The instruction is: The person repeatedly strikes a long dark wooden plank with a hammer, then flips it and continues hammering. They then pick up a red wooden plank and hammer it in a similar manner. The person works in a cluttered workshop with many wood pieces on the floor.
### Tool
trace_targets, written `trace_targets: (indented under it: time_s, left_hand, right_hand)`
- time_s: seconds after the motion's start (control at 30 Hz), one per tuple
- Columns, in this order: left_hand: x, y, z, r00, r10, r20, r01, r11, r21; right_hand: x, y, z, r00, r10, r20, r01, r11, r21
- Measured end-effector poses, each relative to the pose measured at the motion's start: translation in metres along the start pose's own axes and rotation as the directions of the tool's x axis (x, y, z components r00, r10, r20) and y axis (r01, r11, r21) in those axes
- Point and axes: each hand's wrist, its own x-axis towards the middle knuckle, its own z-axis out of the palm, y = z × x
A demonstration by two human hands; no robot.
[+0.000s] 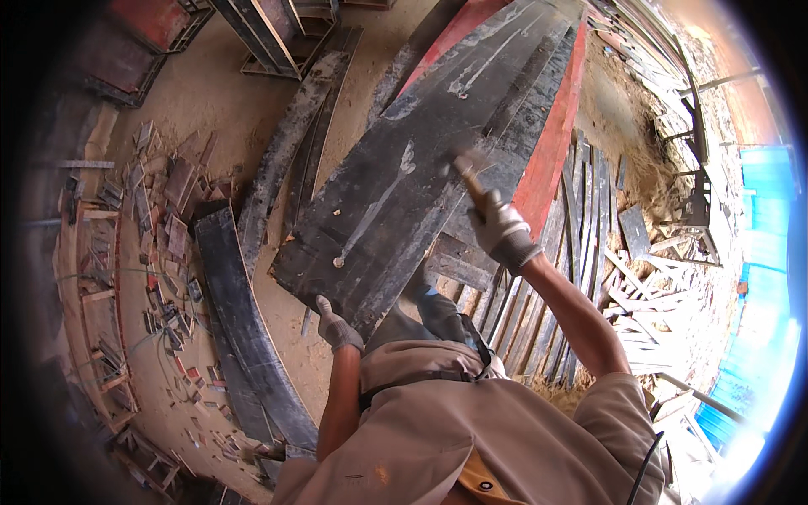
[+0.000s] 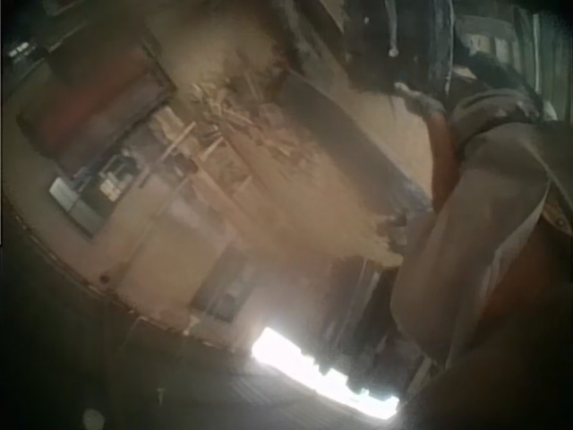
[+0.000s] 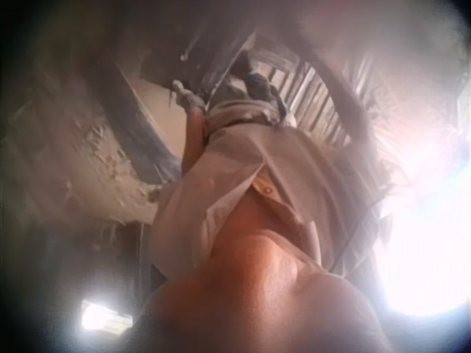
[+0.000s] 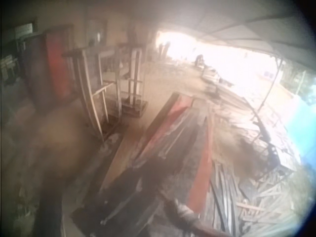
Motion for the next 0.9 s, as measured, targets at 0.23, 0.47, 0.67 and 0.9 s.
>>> trace_targets:
  time_s: [0.23, 0.47, 0.67, 0.9]
  left_hand:
    - [-0.001, -0.012, -0.003, 0.988, -0.09, -0.128, 0.114, 0.975, 0.189]
    - [0.002, -0.023, -0.016, 0.997, 0.075, 0.019, -0.077, 0.993, 0.088]
    - [0.001, -0.027, -0.012, 0.998, 0.029, -0.047, -0.023, 0.992, 0.122]
    - [-0.01, -0.027, -0.018, 1.0, 0.004, 0.025, -0.003, 0.998, -0.061]
  right_hand:
    - [-0.006, 0.008, -0.004, 0.985, 0.059, -0.16, -0.045, 0.995, 0.094]
    - [-0.007, 0.026, 0.018, 0.912, 0.156, 0.379, -0.207, 0.973, 0.098]
    - [0.002, 0.03, 0.014, 0.967, 0.191, -0.17, -0.167, 0.975, 0.147]
    - [0.012, 0.035, 0.004, 0.969, 0.176, 0.172, -0.199, 0.971, 0.13]
